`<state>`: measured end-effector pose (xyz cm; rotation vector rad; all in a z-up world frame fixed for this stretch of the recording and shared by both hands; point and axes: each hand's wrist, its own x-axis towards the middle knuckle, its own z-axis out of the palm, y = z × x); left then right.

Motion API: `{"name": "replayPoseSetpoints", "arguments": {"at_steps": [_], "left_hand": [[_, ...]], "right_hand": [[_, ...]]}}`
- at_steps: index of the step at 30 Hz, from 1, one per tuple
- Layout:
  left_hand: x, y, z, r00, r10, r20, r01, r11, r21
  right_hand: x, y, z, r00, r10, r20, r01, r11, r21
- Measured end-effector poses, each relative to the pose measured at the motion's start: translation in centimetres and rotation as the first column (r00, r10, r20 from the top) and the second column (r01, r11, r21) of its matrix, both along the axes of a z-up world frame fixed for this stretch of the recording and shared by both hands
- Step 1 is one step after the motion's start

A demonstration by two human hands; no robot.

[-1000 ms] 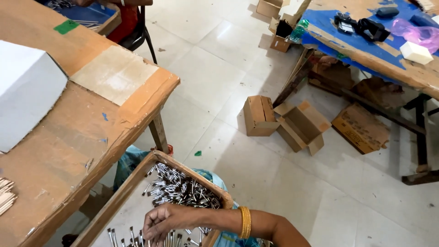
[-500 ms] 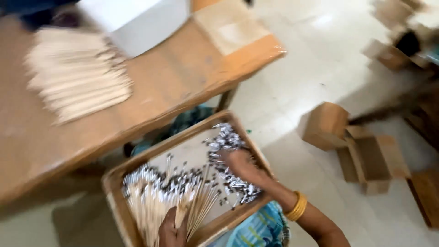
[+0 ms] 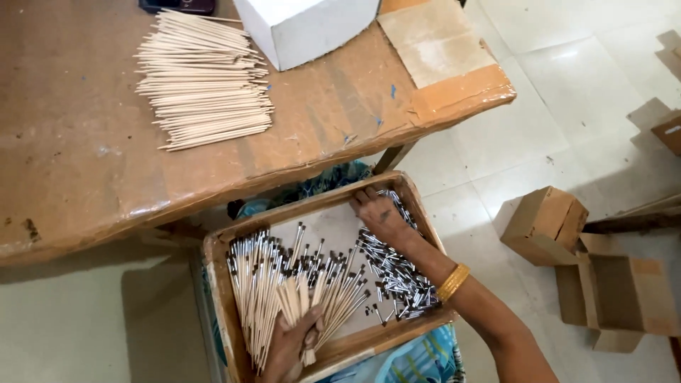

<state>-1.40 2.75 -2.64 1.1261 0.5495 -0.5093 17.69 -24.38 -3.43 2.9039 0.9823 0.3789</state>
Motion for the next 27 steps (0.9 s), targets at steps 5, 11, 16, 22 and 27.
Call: {"name": "replayPoseSetpoints", "arguments": {"at_steps": [5,11,16,22,27], "left_hand": [[1.1,-1.6,1.3,1.0,-0.025,0.015,0.027,0.99,-0.138],[1.8,-1.9,3.1,0.981,0.059,-0.183,-0.101,0.969,-0.226],[2.2,-2.4,2.0,0.978,-0.085,-0.19,0.027,0.957,-0.29],[1.4,-2.8,1.2,0.986,-0.05,-0.162,0.006,0.966,-0.26],[-0.7,-1.8,-5.5,0.904,-0.168,0.393,0.07,0.965,0.251]], "right_hand": [[-0.1,-0.8,-1.4,1.0,0.022,0.003,-0.022,0.996,-0.087],[-4.4,1.0,2.1,0.83,0.049,-0.555,0.403,0.635,0.659],[-9.2,1.6,2.8,0.395,0.664,-0.635,0.873,-0.057,0.484],[-10.5,1.6,4.1,0.428,0.659,-0.618,0.837,-0.031,0.546],[-11.9,2.4,1.6,0.464,0.612,-0.64,0.819,-0.021,0.573]]}}
